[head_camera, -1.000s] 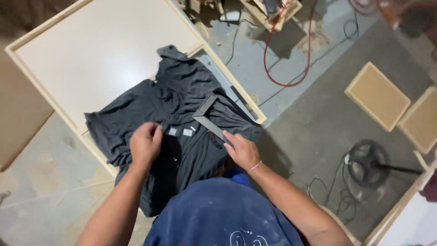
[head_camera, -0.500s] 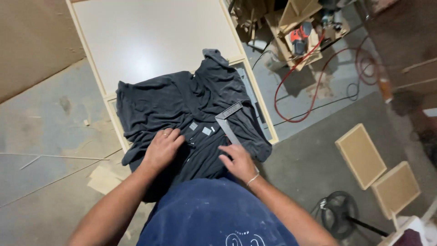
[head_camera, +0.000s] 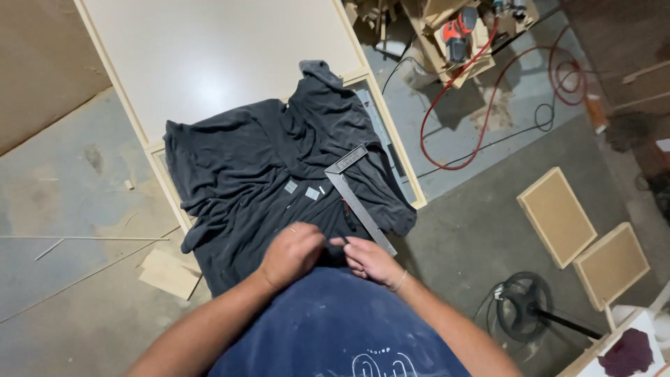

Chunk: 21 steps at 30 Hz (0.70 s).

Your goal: Measuring, marking, and cutting wooden frame components to secure joints using a square, pencil, and hand tools.

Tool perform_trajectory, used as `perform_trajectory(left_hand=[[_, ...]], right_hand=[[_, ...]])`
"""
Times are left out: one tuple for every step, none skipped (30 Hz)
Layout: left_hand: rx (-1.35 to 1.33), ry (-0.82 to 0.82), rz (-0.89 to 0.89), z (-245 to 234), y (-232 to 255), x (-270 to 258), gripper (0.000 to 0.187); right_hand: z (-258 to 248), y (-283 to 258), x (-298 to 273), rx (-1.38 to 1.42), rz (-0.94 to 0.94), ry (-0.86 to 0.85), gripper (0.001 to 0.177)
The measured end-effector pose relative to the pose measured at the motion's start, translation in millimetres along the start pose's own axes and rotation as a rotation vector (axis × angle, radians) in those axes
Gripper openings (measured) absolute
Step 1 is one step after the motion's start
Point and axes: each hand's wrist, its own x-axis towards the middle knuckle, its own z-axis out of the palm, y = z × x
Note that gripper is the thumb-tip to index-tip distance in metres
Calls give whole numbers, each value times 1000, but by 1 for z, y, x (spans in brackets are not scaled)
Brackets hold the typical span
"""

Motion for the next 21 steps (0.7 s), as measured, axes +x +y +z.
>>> perform_trajectory(left_hand=[[-10, -73, -101, 8, -17, -14, 9], [-10, -78, -104, 3, -33, -20, 9], [120, -137, -211, 0, -50, -24, 11], [250, -195, -317, -3, -66, -28, 14], [245, -198, -315, -7, -73, -23, 14], [317, -213, -299, -11, -80, -17, 13], [389, -228, -284, -15, -85, -13, 12], [385, -231, -285, -19, -85, -11, 12], [356, -250, -262, -21, -86, -6, 10], [327, -269, -239, -24, -88, 0, 9], [317, -268, -232, -24, -89, -2, 9], [351, -287, -242, -23, -90, -4, 7], [381, -304, -246, -20, -92, -3, 4], [366, -301, -232, -18, -91, -1, 4], [419, -290, -229, -18, -90, -1, 4], [472, -279, -225, -19, -90, -1, 5], [466, -281, -219, -16, -90, -2, 5], [490, -279, -220, -14, -89, -2, 5], [518, -276, -224, -13, -90, -3, 5], [515, -277, -220, -11, -92, -1, 5], [537, -287, -195, -11, -94, 0, 5]], right_hand=[[-9, 7, -2, -31, -53, 42, 33], [-21, 14, -1, -27, -50, 40, 33], [-33, 19, -1, -140, -78, 307, 27], [-45, 25, -1, -253, -107, 573, 31], [-54, 20, -5, -252, -104, 578, 31], [-64, 16, -10, -514, -141, 710, 34], [-73, 12, -16, -780, -175, 833, 38], [-79, 2, -22, -780, -170, 835, 38], [-87, -11, -26, -698, -161, 888, 34], [-94, -23, -30, -616, -153, 939, 31], [-100, -35, -29, -617, -152, 951, 31], [-106, -47, -29, -646, -190, 983, 32], [-114, -59, -32, -676, -230, 1024, 32], [-122, -66, -33, -679, -230, 1045, 32], [-130, -72, -31, -642, -313, 1091, 27], [-138, -78, -29, -605, -397, 1136, 23], [-137, -84, -29, -604, -396, 1145, 23], [-136, -90, -29, -677, -357, 1141, 20], [-134, -97, -27, -750, -318, 1131, 18], [-134, -100, -27, -749, -316, 1136, 18], [-133, -102, -26, -802, -285, 1129, 17]])
